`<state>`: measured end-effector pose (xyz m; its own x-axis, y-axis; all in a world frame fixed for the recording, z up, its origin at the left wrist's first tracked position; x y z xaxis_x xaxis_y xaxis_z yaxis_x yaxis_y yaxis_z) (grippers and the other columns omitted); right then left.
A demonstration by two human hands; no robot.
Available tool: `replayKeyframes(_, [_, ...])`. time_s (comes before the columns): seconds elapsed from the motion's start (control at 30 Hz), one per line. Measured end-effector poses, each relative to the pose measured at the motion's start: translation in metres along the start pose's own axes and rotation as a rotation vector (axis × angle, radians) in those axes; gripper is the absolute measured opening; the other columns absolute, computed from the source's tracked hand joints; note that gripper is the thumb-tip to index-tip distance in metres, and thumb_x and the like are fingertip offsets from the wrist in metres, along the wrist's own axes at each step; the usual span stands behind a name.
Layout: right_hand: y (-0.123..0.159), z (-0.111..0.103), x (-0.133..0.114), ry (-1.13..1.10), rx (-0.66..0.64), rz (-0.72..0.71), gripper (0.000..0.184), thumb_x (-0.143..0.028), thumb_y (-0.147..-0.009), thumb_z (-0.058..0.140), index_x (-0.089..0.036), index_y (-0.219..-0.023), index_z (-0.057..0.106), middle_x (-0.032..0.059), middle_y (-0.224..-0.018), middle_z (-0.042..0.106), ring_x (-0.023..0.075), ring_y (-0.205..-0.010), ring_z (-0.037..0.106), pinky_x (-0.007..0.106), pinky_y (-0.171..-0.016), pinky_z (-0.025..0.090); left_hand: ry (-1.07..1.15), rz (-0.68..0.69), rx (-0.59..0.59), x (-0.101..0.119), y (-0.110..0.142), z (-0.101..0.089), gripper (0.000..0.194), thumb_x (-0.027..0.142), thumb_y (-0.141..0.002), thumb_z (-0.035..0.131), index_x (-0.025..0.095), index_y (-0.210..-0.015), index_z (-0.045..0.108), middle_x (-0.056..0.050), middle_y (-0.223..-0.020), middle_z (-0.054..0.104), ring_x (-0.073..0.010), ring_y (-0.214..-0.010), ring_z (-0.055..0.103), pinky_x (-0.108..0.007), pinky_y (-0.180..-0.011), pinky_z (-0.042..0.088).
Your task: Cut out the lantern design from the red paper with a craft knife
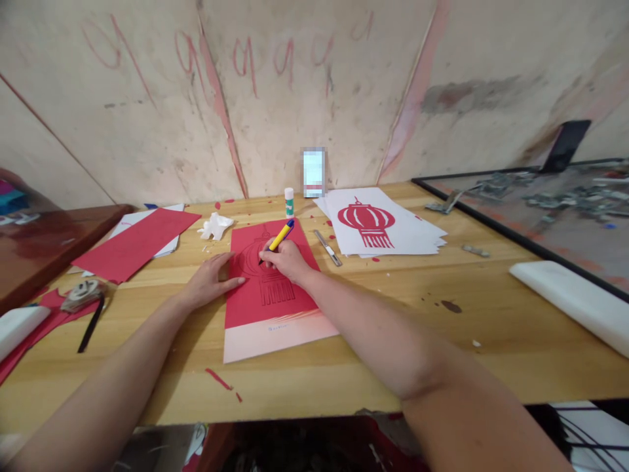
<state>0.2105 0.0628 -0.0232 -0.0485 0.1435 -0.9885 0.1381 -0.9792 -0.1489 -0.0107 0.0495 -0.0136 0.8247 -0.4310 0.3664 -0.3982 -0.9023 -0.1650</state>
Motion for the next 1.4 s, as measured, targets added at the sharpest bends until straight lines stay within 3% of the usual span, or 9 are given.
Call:
replayKeyframes(0.2, [0.001,0.001,-0.001,0.010,-0.012,-0.030,0.022,-0.034,-0.063,0.069,-0.020,-0.069,0.054,-0.0049,-0.049,0.053,0.0098,-0.047,0.047,0.024,-0.048,0.035,-0.037,-0.021,-0.019,0.005,0.002,0.000,0.084,0.066,-0.077,0.067,0.013,-0.140,0.049,-0.019,-0.145,0.053,-0.0365,-0.136,0.047,-0.052,-0.114,0.035])
replayKeyframes(0.4, [0.002,0.000,-0.003,0.017,-0.009,-0.037,0.023,-0.036,-0.064,0.069,-0.020,-0.070,0.055,-0.0044,-0.051,0.055,0.0098,-0.047,0.048,0.023,-0.047,0.035,-0.038,-0.010,-0.022,0.006,0.001,0.002,0.078,0.063,-0.078,0.067,0.016,-0.138,0.050,-0.019,-0.145,0.053,-0.0364,-0.135,0.047,-0.054,-0.113,0.035])
replayKeyframes(0.7, [0.002,-0.007,-0.027,0.018,0.002,0.020,0.027,-0.038,-0.062,0.072,-0.020,-0.072,0.054,-0.0040,-0.053,0.056,0.0092,-0.047,0.047,0.023,-0.046,0.034,-0.030,0.016,-0.034,0.007,0.002,0.002,0.074,0.062,-0.080,0.067,0.016,-0.136,0.053,-0.019,-0.142,0.054,-0.0343,-0.135,0.048,-0.052,-0.112,0.036])
replayKeyframes(0.83, [0.006,-0.004,-0.024,0.057,-0.072,0.058,0.027,-0.037,-0.062,0.073,-0.019,-0.073,0.055,-0.0033,-0.056,0.058,0.0088,-0.048,0.047,0.023,-0.047,0.035,-0.035,-0.001,-0.039,0.009,0.002,0.001,0.074,0.062,-0.079,0.067,0.016,-0.136,0.053,-0.018,-0.143,0.054,-0.0343,-0.136,0.047,-0.052,-0.113,0.035])
replayKeyframes(1.03, [0.012,0.004,-0.004,0.194,-0.151,-0.072,0.017,-0.032,-0.066,0.067,-0.020,-0.069,0.055,-0.0042,-0.056,0.053,0.0114,-0.051,0.049,0.026,-0.051,0.038,-0.054,-0.011,-0.046,0.009,0.002,0.002,0.073,0.063,-0.079,0.066,0.016,-0.135,0.054,-0.018,-0.143,0.054,-0.0352,-0.137,0.045,-0.051,-0.114,0.034])
replayKeyframes(1.17, [0.014,0.006,-0.001,0.301,-0.126,-0.186,0.012,-0.029,-0.068,0.063,-0.020,-0.067,0.055,-0.0020,-0.062,0.054,0.0137,-0.059,0.052,0.028,-0.058,0.041,-0.049,-0.009,-0.035,0.010,0.002,0.002,0.072,0.062,-0.079,0.067,0.018,-0.135,0.054,-0.017,-0.143,0.054,-0.0353,-0.136,0.046,-0.052,-0.113,0.035])
replayKeyframes(1.4, [0.014,0.006,0.000,0.316,-0.092,-0.172,0.012,-0.031,-0.068,0.061,-0.022,-0.066,0.053,-0.0009,-0.062,0.054,0.0165,-0.064,0.054,0.030,-0.061,0.042,-0.045,-0.016,-0.046,0.010,0.002,0.001,0.073,0.063,-0.079,0.066,0.017,-0.135,0.054,-0.018,-0.144,0.053,-0.0356,-0.137,0.045,-0.053,-0.114,0.034])
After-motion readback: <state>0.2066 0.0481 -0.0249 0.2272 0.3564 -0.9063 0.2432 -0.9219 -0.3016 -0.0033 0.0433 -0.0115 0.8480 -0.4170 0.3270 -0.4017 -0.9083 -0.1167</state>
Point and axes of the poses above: each hand's wrist, its own y-axis away from the middle knuckle, its own z-axis out of the palm, x = y × z, the point moved 1 cm from there along -y, towards the middle knuckle
